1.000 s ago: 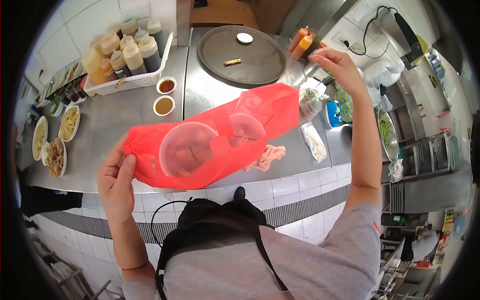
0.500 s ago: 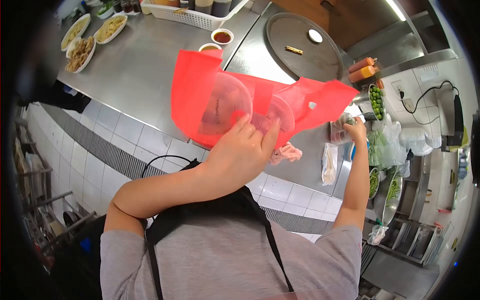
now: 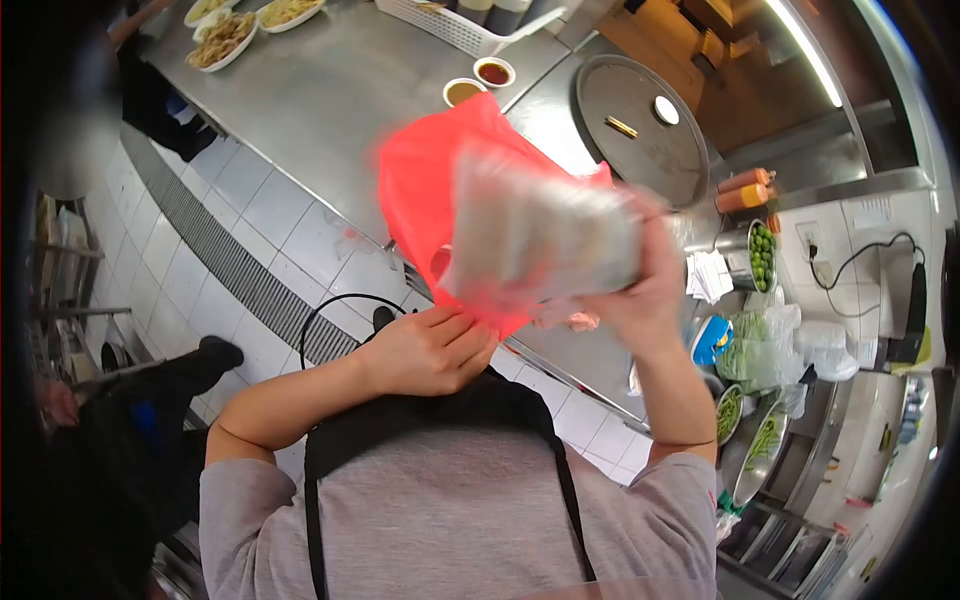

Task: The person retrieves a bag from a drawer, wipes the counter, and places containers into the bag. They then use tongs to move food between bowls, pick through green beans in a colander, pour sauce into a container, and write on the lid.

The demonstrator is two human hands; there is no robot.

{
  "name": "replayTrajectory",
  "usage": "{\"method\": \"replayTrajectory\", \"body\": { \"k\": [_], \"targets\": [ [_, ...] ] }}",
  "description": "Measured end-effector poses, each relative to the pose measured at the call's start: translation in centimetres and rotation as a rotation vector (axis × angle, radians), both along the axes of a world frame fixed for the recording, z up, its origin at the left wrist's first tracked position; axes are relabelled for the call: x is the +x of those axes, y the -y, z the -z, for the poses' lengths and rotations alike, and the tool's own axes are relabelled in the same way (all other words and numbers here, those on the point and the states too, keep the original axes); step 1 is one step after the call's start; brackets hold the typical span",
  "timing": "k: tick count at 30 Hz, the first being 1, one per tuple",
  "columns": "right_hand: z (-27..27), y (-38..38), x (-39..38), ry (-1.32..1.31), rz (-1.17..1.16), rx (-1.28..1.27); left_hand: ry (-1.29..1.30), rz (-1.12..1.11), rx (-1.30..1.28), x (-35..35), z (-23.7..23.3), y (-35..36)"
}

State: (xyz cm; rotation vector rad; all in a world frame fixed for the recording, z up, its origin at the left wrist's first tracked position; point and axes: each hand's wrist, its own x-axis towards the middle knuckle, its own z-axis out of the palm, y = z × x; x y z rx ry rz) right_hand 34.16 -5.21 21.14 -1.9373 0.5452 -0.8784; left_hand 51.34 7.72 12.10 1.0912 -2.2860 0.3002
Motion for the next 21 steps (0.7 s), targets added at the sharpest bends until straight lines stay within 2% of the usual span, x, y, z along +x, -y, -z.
{"method": "replayTrajectory", "body": {
  "k": [1, 3, 5, 6, 8, 12, 14, 16, 18, 19, 21],
  "targets": [
    [1.2, -0.6, 0.9, -0.047, -0.151, 0.021, -0.047, -0.019, -0.122, 0.1, 0.3, -0.2],
    [3.4, -1.2, 0.6, -0.093, -0.206, -0.020, -0.043, -0.027, -0.112, 0.6, 0.5, -1.0],
    [3.7, -1.2, -0.1, -0.544, -0.285, -0.399, -0.035, -0.019, -0.101, 0.6, 0.9, -1.5],
    [3.5, -1.5, 0.1, -0.543, -0.293, -0.399, -0.049, -0.002, -0.111, 0.2, 1.2, -1.6],
    [2.7, -2.0, 0.5, -0.847, -0.335, -0.548, -0.061, 0.015, -0.125, -0.3, 1.5, -1.6],
    [4.7, -2.5, 3.3, -0.900, -0.360, -0.598, -0.143, 0.006, -0.195, -1.4, 0.0, -0.4],
    [5.8, -2.6, 5.4, -1.132, -0.346, -0.423, -0.174, 0.017, -0.239, -1.7, -0.4, -0.1],
    [6.9, -2.8, 5.4, -1.160, -0.338, -0.433, -0.190, 0.012, -0.235, -1.8, -0.5, -0.1],
    [7.0, -2.6, 4.6, -0.973, -0.326, -0.500, -0.172, 0.023, -0.165, -1.3, -0.6, -0.9],
    [7.3, -2.3, 4.5, -0.975, -0.328, -0.498, -0.163, 0.026, -0.093, -1.2, -0.7, -1.2],
    [8.3, -2.1, 4.0, -0.804, -0.499, -0.687, -0.173, 0.026, -0.099, -1.4, -1.0, -1.1]
  ]
}}
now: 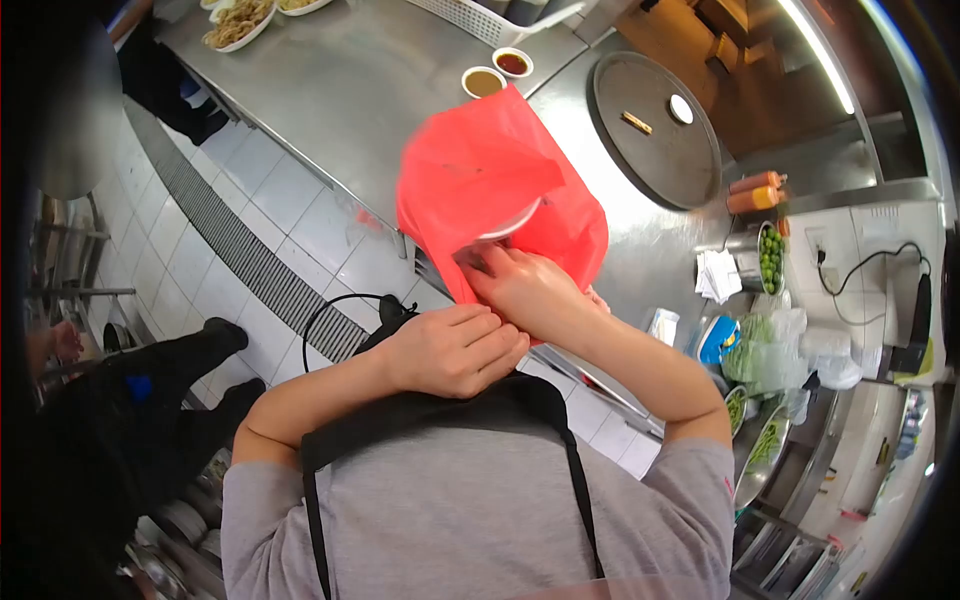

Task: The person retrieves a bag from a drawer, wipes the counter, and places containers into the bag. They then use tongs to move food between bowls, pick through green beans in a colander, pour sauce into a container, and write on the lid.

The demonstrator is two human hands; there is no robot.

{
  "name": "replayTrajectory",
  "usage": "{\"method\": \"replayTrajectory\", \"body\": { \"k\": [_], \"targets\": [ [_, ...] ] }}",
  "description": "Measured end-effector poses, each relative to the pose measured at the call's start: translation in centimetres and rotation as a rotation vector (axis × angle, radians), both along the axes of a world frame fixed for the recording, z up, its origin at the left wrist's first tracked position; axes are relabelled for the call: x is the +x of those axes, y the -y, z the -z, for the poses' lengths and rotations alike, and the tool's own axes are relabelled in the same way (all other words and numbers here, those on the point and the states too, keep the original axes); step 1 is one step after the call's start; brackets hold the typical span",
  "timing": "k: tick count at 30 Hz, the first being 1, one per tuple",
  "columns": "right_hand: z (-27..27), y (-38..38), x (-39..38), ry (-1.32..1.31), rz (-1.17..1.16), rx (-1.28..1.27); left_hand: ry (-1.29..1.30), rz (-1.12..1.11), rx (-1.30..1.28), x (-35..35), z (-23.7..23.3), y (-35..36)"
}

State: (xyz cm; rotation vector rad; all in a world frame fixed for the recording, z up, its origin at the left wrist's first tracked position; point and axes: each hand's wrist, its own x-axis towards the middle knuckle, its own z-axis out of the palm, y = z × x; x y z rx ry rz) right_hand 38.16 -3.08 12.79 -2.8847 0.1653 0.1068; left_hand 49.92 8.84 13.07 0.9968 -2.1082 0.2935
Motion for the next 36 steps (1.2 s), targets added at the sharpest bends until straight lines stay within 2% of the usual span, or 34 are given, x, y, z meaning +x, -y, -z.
{"method": "replayTrajectory", "body": {
  "k": [3, 7, 8, 10, 11, 13, 14, 16, 17, 18, 21, 23, 24, 26, 28, 30, 32, 33, 34, 36],
  "targets": [
    [2.0, -0.3, 1.5, 0.019, 0.015, -0.145, 0.000, 0.001, -0.022, 0.1, -0.2, 0.5],
    [1.2, 1.7, 2.8, -0.057, 0.083, -0.203, -0.041, -0.041, 0.048, 1.8, -0.7, 1.3],
    [1.0, 2.5, 2.8, -0.067, 0.133, -0.216, -0.046, 0.009, 0.035, 2.4, -1.0, 2.0],
    [0.7, 3.5, 2.5, 0.015, 0.242, -0.076, -0.029, -0.085, 0.104, 3.4, -1.4, 3.2],
    [-0.1, 3.9, 1.7, 0.013, 0.265, -0.083, -0.029, -0.061, 0.098, 3.6, -1.4, 3.8],
    [-2.9, 4.7, 0.3, -0.293, 0.287, 0.054, -0.009, -0.071, 0.084, 4.4, -1.6, 4.5],
    [-3.5, 5.5, -0.5, -0.438, 0.389, -0.003, -0.016, -0.067, 0.086, 4.5, -1.7, 4.7],
    [-6.9, 7.3, -2.0, -0.755, 0.453, -0.144, -0.021, -0.068, 0.081, 4.2, -2.0, 5.0],
    [-8.5, 7.6, -3.1, -0.770, 0.471, -0.407, -0.031, -0.055, 0.068, 4.1, -2.0, 5.2],
    [-8.3, 8.9, -5.1, -0.615, 0.462, -0.348, -0.032, -0.065, 0.075, 4.0, -2.0, 5.4],
    [-11.0, 8.4, -7.0, -0.363, 0.534, -0.475, -0.091, -0.048, 0.060, 4.0, -1.8, 6.0],
    [-12.7, 8.6, -8.1, 0.238, 0.545, -0.776, -0.040, -0.097, 0.132, 4.3, -1.7, 6.2],
    [-12.7, 8.6, -9.5, 0.226, 0.563, -0.779, -0.043, -0.076, 0.134, 4.1, -2.0, 6.2],
    [-11.9, 8.4, -13.0, 0.644, 1.059, -0.395, -0.210, -0.080, 0.173, 3.6, -3.1, 6.0],
    [-6.8, 8.7, -17.7, 0.520, 1.301, -0.308, -0.229, -0.051, 0.162, 3.5, -3.6, 5.4],
    [-0.1, 8.1, -22.6, 0.230, 1.425, -0.334, -0.258, -0.038, 0.146, 3.4, -3.6, 4.9],
    [5.2, 5.5, -25.8, 0.035, 1.473, -0.314, -0.244, -0.040, 0.132, 3.6, -3.7, 4.9],
    [7.6, 4.2, -26.8, 0.023, 1.529, -0.230, -0.235, -0.041, 0.120, 3.7, -3.9, 5.0],
    [8.8, 2.9, -27.0, -0.239, 1.557, -0.231, -0.228, -0.060, 0.104, 3.6, -4.3, 5.5],
    [10.7, 2.0, -27.9, -0.054, 1.611, -0.213, -0.212, -0.280, -0.007, 3.0, -5.6, 7.2]
  ]
}}
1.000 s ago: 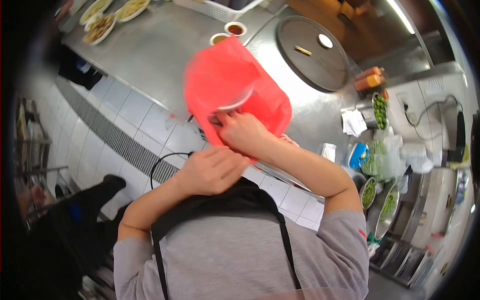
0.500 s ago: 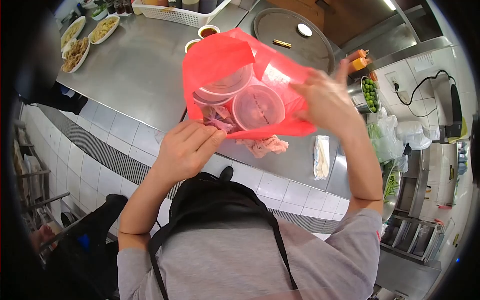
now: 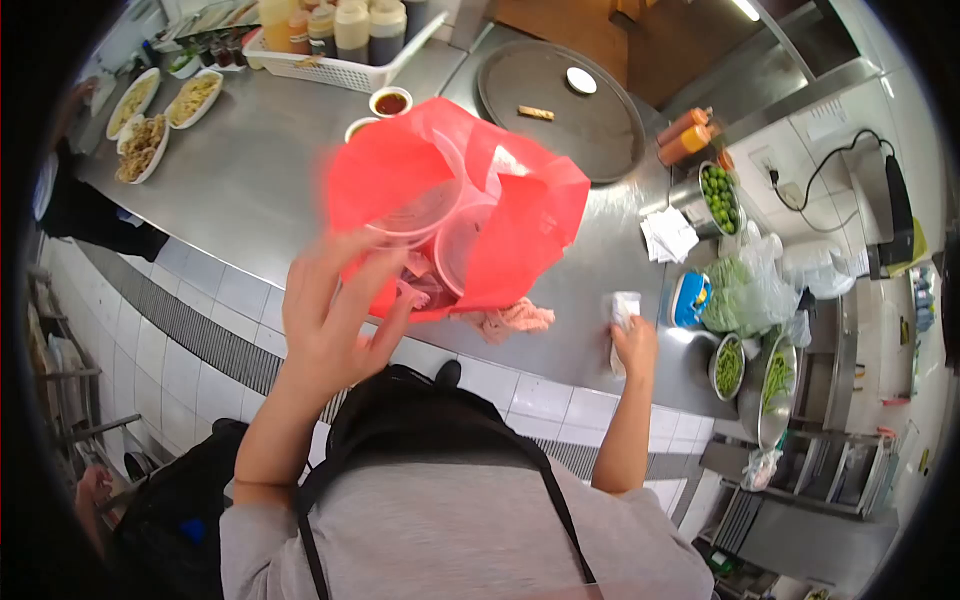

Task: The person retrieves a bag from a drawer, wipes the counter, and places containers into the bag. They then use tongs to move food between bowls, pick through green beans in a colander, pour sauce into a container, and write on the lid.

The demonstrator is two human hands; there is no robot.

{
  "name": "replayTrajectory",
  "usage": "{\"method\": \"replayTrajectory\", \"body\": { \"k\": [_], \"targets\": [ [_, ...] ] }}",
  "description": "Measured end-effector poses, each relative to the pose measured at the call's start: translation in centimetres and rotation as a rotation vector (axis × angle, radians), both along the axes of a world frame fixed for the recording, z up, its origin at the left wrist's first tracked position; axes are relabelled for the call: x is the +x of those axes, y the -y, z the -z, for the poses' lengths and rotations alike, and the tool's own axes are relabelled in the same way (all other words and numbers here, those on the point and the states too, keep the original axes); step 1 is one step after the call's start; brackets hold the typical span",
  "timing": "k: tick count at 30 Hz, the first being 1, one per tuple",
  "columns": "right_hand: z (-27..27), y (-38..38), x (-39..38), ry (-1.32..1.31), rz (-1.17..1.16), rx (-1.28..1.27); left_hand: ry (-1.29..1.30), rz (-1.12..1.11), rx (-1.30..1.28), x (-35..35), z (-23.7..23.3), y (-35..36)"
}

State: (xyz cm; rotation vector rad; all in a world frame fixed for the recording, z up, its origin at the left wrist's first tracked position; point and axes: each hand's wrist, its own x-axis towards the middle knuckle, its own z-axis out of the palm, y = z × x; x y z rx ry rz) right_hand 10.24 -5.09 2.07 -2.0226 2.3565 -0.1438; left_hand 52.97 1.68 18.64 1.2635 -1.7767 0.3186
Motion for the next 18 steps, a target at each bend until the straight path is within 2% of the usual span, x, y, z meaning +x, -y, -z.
{"method": "replayTrajectory", "body": {
  "k": [1, 3, 5, 6, 7, 8, 9, 11, 12, 13, 15, 16, 18],
  "targets": [
    [-0.7, 1.1, 0.1, 0.010, -0.017, -0.015, -0.009, -0.067, -0.003, -0.3, -0.6, 1.3],
    [-3.4, 2.9, 0.5, 0.332, 0.188, 0.082, -0.011, -0.138, -0.020, -0.4, -1.3, 4.2],
    [-10.3, 4.1, 4.7, 0.828, 0.187, -0.305, 0.212, -0.227, 0.034, 0.2, -1.4, 6.9],
    [-14.1, 4.6, 8.1, 1.279, -0.035, -0.543, 0.217, -0.228, 0.022, 0.4, -1.5, 7.7],
    [-17.5, 4.9, 11.6, 1.713, -0.281, -0.785, 0.157, -0.181, 0.284, 0.7, -1.6, 8.4],
    [-20.3, 5.0, 14.0, 1.778, -0.464, -0.746, 0.097, -0.127, 0.545, 1.0, -1.7, 9.0],
    [-22.0, 5.1, 16.1, 1.830, -0.650, -0.702, 0.103, -0.115, 0.535, 1.5, -1.8, 9.4],
    [-23.0, 5.6, 20.0, 1.732, -0.764, -0.419, -0.479, 0.149, 0.581, 2.7, -2.0, 10.3],
    [-23.5, 5.5, 21.8, 1.319, -0.768, -0.304, -0.782, 0.369, 0.628, 3.5, -2.0, 10.8],
    [-23.9, 5.5, 23.2, 0.905, -0.745, -0.189, -0.778, 0.385, 0.624, 4.2, -1.9, 11.0],
    [-22.6, 6.1, 24.6, 0.623, -0.624, -0.059, -1.078, 0.679, 0.576, 5.5, -2.1, 11.5],
    [-21.5, 6.9, 24.8, 0.610, -0.619, -0.069, -1.052, 0.718, 0.644, 6.1, -3.2, 10.7],
    [-18.6, 8.4, 24.6, 0.712, -0.527, 0.020, -1.032, 0.759, 0.621, 6.7, -2.9, 10.4]
  ]
}}
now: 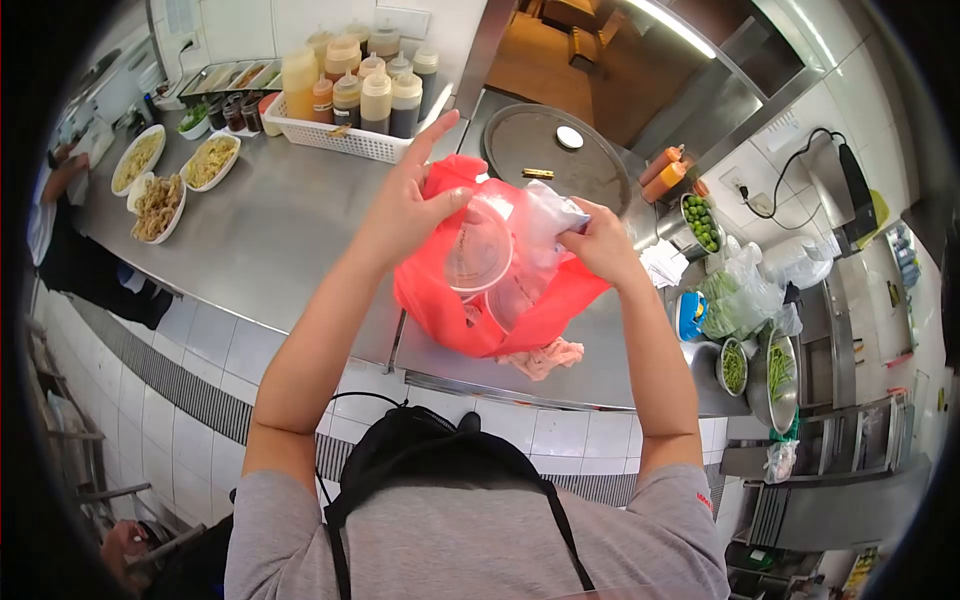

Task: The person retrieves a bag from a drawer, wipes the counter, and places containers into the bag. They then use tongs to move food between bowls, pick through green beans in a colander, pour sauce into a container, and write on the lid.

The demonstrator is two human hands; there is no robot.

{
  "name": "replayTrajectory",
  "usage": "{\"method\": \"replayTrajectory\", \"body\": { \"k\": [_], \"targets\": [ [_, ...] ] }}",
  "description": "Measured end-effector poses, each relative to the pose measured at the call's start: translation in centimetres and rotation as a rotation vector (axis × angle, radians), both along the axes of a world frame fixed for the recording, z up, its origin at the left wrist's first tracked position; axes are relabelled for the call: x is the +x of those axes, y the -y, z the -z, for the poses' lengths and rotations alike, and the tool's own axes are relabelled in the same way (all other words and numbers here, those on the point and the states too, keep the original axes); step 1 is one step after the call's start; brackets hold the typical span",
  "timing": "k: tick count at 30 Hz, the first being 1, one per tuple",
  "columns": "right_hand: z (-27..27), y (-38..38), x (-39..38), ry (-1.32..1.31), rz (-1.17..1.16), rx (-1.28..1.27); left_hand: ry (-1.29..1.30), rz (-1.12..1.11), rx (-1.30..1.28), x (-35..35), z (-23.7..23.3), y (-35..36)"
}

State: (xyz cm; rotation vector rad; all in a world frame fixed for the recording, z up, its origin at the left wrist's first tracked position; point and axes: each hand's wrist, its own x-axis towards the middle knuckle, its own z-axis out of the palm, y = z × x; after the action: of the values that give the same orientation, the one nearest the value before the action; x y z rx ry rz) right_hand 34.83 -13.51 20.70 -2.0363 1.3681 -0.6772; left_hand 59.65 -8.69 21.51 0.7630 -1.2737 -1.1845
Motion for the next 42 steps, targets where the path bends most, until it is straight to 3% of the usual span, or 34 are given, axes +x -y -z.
{"method": "replayTrajectory", "body": {
  "k": [2, 7, 8, 9, 11, 13, 15, 19, 21, 22, 23, 25, 26, 30, 32, 33, 35, 36, 37, 38, 42],
  "targets": [
    [2.8, 1.3, 0.3, 0.008, 0.002, -0.068, 0.001, 0.030, -0.039, 0.4, 0.1, -0.3],
    [3.0, 1.4, 3.1, -0.085, -0.087, -0.201, -0.254, 0.145, 0.001, 1.8, 0.7, -0.1],
    [3.3, 2.0, 3.0, -0.028, -0.014, 0.005, -0.252, 0.163, 0.003, 2.0, 0.8, -0.2],
    [4.2, 2.4, 2.9, -0.028, 0.001, 0.004, -0.258, 0.178, 0.009, 2.3, 0.7, -0.3],
    [6.3, 3.2, 2.6, 0.455, 0.073, 0.298, -0.270, 0.199, 0.017, 2.5, 0.8, -0.4],
    [6.3, 3.4, 2.4, 0.457, 0.065, 0.338, -0.302, 0.221, 0.026, 2.6, 1.0, -0.5],
    [6.1, 3.5, 2.0, 0.026, -0.075, 0.117, -0.314, 0.230, 0.025, 2.8, 1.0, -0.6],
    [7.6, 3.8, 1.8, 0.017, -0.071, 0.076, -0.282, 0.273, -0.005, 2.8, 1.4, -0.3],
    [10.2, 5.6, 2.0, -0.850, -0.140, 0.066, -0.313, 0.256, 0.009, 2.7, 1.8, 0.1],
    [10.7, 5.7, 1.9, -1.010, -0.170, 0.107, -0.339, 0.235, 0.025, 2.8, 2.0, 0.3],
    [10.7, 5.9, 1.1, -1.003, -0.152, 0.110, -0.332, 0.253, 0.023, 3.0, 1.8, 0.4],
    [9.1, 4.9, -0.6, -1.152, -0.230, 0.245, -0.391, 0.226, 0.059, 3.9, 1.5, 0.3],
    [7.4, 4.1, -2.0, -1.045, -0.305, 0.156, -0.410, 0.251, 0.072, 4.5, 1.5, 0.3],
    [-5.9, -2.2, -1.4, -1.032, -0.176, 0.339, -0.398, 0.324, 0.052, 5.0, 1.8, 1.6],
    [-9.6, -3.9, -3.3, -1.093, -0.338, -0.060, -0.450, 0.322, 0.013, 3.3, 0.8, 3.0],
    [-9.7, -2.6, -5.1, -1.022, -0.322, 0.071, -0.444, 0.379, 0.011, 2.5, 0.0, 3.7],
    [-11.4, -2.6, -7.1, -1.067, -0.254, -0.133, -0.378, 0.511, -0.023, 0.8, -2.4, 5.1],
    [-12.4, -1.9, -8.1, -1.080, -0.197, -0.085, -0.330, 0.529, -0.081, -0.5, -3.5, 5.5],
    [-13.3, -2.4, -9.0, -1.085, -0.159, -0.261, -0.321, 0.579, -0.099, -1.7, -4.8, 5.4],
    [-14.5, -2.6, -9.8, -1.200, -0.094, -0.247, -0.330, 0.607, -0.129, -2.7, -6.0, 5.1],
    [-15.9, -4.0, -15.0, -1.225, 0.155, -0.338, -0.388, 0.740, -0.122, -7.7, -7.3, 3.8]
  ]
}}
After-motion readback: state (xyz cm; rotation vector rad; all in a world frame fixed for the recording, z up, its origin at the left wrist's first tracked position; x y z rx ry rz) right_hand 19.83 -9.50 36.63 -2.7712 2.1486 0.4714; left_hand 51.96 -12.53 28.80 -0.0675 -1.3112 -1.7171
